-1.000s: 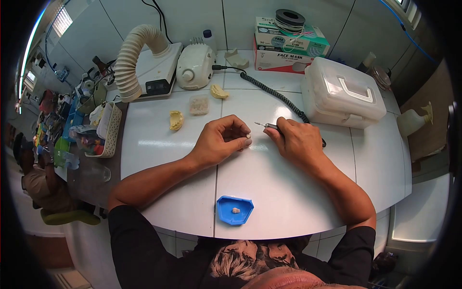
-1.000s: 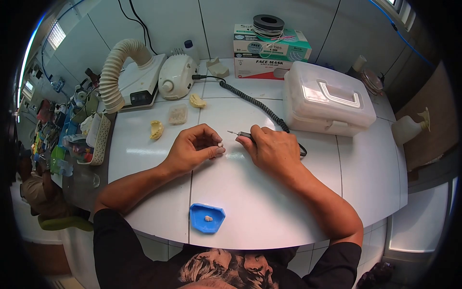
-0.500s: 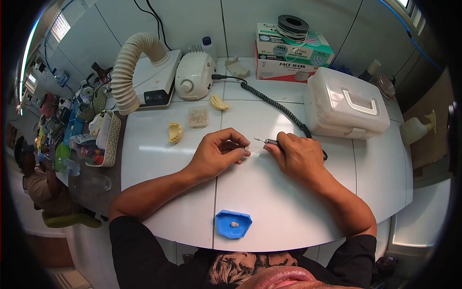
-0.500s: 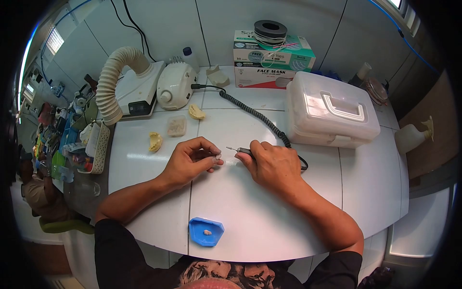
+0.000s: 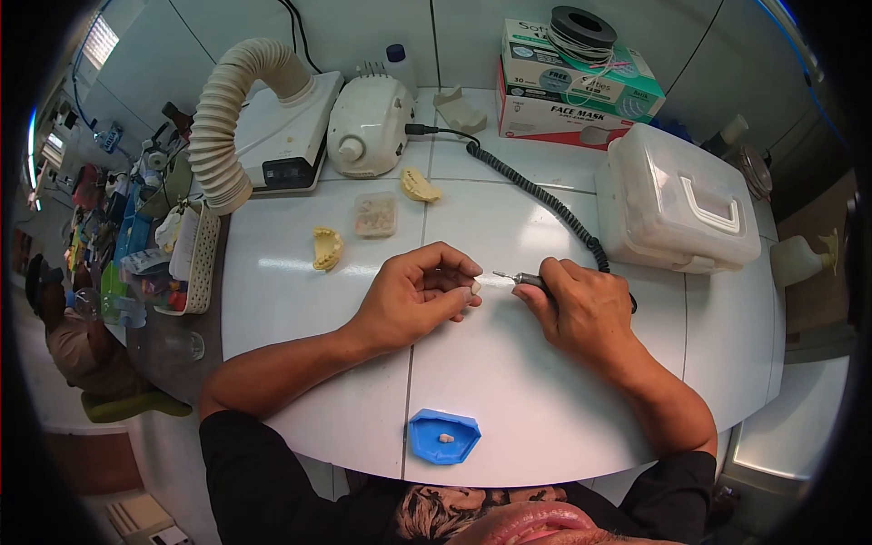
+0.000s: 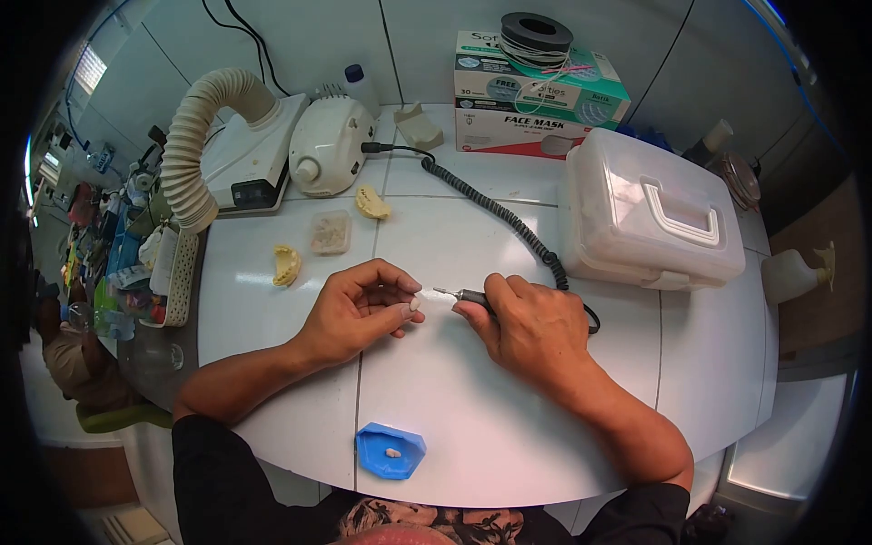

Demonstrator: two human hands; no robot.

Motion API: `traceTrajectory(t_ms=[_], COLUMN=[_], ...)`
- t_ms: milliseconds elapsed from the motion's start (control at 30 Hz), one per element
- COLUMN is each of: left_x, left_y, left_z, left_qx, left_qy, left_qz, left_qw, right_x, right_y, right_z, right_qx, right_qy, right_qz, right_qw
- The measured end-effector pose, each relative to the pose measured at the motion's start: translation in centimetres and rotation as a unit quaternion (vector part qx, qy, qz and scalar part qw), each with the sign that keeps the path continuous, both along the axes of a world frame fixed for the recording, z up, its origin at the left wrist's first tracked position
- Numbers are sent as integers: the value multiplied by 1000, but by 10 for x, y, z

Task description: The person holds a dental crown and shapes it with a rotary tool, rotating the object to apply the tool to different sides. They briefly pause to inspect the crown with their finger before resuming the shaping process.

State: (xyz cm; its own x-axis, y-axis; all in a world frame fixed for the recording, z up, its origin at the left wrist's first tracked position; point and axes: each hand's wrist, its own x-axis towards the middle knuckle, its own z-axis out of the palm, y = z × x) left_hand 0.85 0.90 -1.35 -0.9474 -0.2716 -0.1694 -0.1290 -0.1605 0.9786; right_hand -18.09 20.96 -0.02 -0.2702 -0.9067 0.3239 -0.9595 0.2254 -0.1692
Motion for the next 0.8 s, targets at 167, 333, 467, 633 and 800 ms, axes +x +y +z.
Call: traceTrajectory(t_ms=[167,333,467,633,800], left_x=[1,3,3,4,3], left_y=[0,-2,-2,-1,-2], left_z=[0,-1,0,-1,2], left_qx=[-20,-35,-22,-18,-12], left_qy=[-3,-8,-6,3,8], left_qz=[-9,-21,-24,-26,-22], left_qw=[1000,999,999,1000,1000], right_x=[-1,-1,1,10,9], right_y=[1,2,1,3,1], right_z=[-1,-1,2,2,1], right_qx=[-3,-14,-14,-9,-3], right_qy=[-1,-7,-31,-52,-48], right_qz=[5,17,28,68,63], right_qw=[1000,1000,999,996,997])
